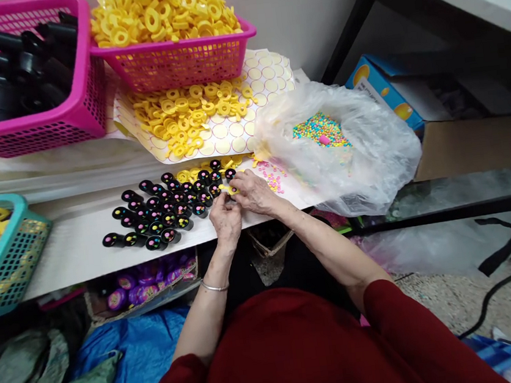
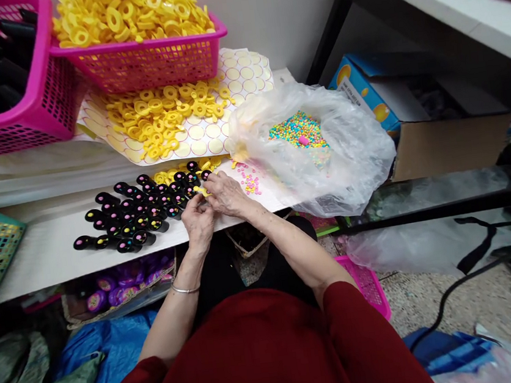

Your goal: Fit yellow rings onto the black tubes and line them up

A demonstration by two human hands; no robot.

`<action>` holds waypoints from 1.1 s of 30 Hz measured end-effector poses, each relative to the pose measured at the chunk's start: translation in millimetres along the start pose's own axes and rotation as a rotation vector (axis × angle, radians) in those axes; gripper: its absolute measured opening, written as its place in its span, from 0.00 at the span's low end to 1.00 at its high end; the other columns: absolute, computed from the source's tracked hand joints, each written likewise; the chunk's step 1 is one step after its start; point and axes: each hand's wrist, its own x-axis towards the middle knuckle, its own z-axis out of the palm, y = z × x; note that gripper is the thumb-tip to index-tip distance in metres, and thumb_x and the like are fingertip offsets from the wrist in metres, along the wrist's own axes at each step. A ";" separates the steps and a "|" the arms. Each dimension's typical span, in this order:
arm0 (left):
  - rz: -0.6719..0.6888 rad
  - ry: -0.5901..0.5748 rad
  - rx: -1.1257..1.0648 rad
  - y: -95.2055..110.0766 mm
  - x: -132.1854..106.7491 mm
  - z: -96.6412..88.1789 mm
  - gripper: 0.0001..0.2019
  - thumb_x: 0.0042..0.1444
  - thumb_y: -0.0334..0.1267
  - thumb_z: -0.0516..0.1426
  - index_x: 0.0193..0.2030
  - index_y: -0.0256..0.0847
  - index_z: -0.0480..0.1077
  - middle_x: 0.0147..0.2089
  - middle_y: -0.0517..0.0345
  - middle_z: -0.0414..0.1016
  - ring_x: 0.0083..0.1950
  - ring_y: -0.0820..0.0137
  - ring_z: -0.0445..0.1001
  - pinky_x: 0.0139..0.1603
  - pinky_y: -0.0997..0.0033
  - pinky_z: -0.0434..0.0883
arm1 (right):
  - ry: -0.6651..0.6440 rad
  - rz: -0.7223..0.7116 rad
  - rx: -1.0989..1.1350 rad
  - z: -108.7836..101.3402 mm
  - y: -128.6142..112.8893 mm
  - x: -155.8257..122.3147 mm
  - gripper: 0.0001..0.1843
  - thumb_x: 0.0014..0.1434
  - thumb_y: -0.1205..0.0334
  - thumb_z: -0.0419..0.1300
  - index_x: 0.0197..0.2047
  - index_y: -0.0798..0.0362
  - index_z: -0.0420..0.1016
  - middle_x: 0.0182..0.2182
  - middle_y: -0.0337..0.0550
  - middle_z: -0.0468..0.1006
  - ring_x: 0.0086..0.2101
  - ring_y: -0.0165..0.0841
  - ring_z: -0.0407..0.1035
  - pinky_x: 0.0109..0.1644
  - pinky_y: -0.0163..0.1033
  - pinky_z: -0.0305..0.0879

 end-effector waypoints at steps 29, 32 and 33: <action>-0.141 0.099 -0.174 16.6 8.5 20.8 0.10 0.49 0.43 0.57 0.27 0.36 0.70 0.16 0.66 0.66 0.16 0.78 0.64 0.19 0.78 0.64 | 0.376 0.804 1.339 36.7 -5.3 17.1 0.11 0.47 0.61 0.62 0.20 0.55 0.65 0.13 0.31 0.63 0.13 0.21 0.55 0.16 0.29 0.49; -0.182 0.086 -0.236 18.2 8.0 20.6 0.11 0.47 0.43 0.58 0.28 0.36 0.70 0.16 0.66 0.66 0.15 0.78 0.63 0.19 0.78 0.64 | 0.390 0.833 1.323 39.5 -2.4 17.7 0.09 0.45 0.64 0.62 0.20 0.56 0.65 0.12 0.31 0.63 0.12 0.20 0.54 0.15 0.29 0.48; -0.195 0.080 -0.261 19.0 6.7 20.1 0.11 0.46 0.43 0.59 0.28 0.35 0.70 0.16 0.66 0.66 0.15 0.78 0.63 0.20 0.77 0.65 | 0.379 0.847 1.325 39.2 -2.4 17.3 0.09 0.45 0.64 0.62 0.20 0.55 0.65 0.12 0.30 0.62 0.12 0.20 0.53 0.15 0.29 0.47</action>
